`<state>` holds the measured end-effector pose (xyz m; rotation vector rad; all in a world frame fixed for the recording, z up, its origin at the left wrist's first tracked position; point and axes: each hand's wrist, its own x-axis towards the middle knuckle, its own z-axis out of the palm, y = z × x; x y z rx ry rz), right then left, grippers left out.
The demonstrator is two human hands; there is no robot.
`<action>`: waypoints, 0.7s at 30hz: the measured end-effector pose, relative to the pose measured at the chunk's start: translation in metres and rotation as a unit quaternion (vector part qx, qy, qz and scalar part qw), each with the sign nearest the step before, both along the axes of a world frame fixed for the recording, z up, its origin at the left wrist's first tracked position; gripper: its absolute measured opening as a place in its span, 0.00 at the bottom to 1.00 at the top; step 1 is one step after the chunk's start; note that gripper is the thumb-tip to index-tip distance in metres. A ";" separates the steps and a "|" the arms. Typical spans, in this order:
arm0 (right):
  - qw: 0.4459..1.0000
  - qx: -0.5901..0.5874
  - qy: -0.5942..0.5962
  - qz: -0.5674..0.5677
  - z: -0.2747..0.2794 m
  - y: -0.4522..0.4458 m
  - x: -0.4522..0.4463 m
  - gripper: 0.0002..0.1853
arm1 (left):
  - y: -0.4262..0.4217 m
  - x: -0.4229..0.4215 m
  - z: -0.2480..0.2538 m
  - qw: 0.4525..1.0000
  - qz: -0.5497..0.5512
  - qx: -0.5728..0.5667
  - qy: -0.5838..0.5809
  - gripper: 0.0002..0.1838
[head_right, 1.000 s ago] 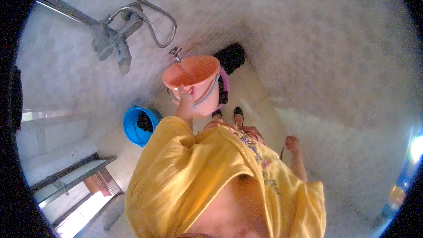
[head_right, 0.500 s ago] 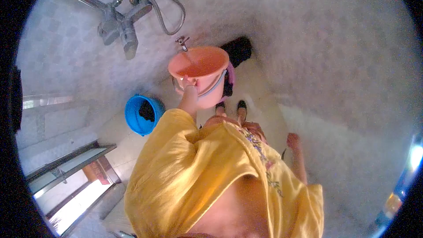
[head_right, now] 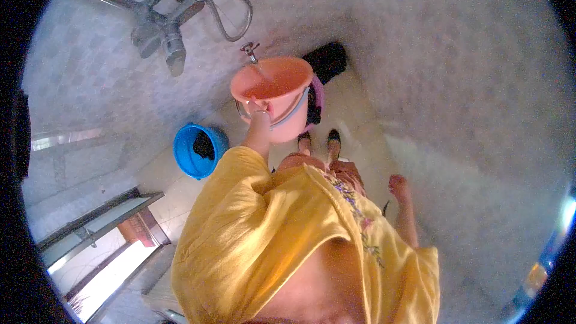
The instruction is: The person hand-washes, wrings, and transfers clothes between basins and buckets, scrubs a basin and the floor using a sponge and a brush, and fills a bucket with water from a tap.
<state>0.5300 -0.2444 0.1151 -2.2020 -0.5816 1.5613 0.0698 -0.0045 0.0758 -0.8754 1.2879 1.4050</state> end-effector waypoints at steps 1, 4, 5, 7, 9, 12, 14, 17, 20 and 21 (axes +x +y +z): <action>1.000 -0.007 -0.004 0.003 0.000 0.000 -0.001 0.11 | 0.000 -0.001 0.000 1.000 0.008 0.008 0.002 0.21; 1.000 -0.018 -0.018 0.015 0.002 0.002 -0.006 0.11 | 0.002 -0.006 -0.010 1.000 0.012 0.014 -0.003 0.20; 0.999 -0.021 -0.028 0.024 0.003 0.003 -0.008 0.11 | 0.002 -0.007 -0.012 1.000 0.008 0.015 -0.011 0.21; 0.999 -0.015 -0.023 0.033 -0.001 0.001 -0.005 0.11 | 0.002 -0.009 -0.015 1.000 0.012 0.019 -0.017 0.22; 0.999 -0.008 -0.018 0.043 -0.001 0.004 -0.006 0.11 | 0.002 -0.009 -0.007 0.999 0.017 0.024 -0.024 0.23; 0.999 -0.009 -0.027 0.045 0.001 0.013 -0.012 0.12 | 0.002 -0.010 -0.004 1.000 0.014 0.005 -0.015 0.24; 0.998 -0.012 -0.031 0.059 0.005 0.020 -0.015 0.12 | 0.000 -0.014 -0.016 0.997 0.020 0.069 -0.019 0.25; 0.996 -0.008 -0.043 0.077 -0.001 0.028 -0.015 0.12 | -0.002 -0.014 -0.015 0.998 0.013 0.060 -0.013 0.24; 0.994 0.014 -0.028 0.102 -0.007 0.038 -0.013 0.12 | -0.002 -0.020 -0.026 0.996 0.033 0.062 -0.047 0.21; 0.994 0.011 -0.029 0.104 -0.006 0.040 -0.013 0.12 | -0.003 -0.020 -0.025 0.997 0.035 0.059 -0.048 0.21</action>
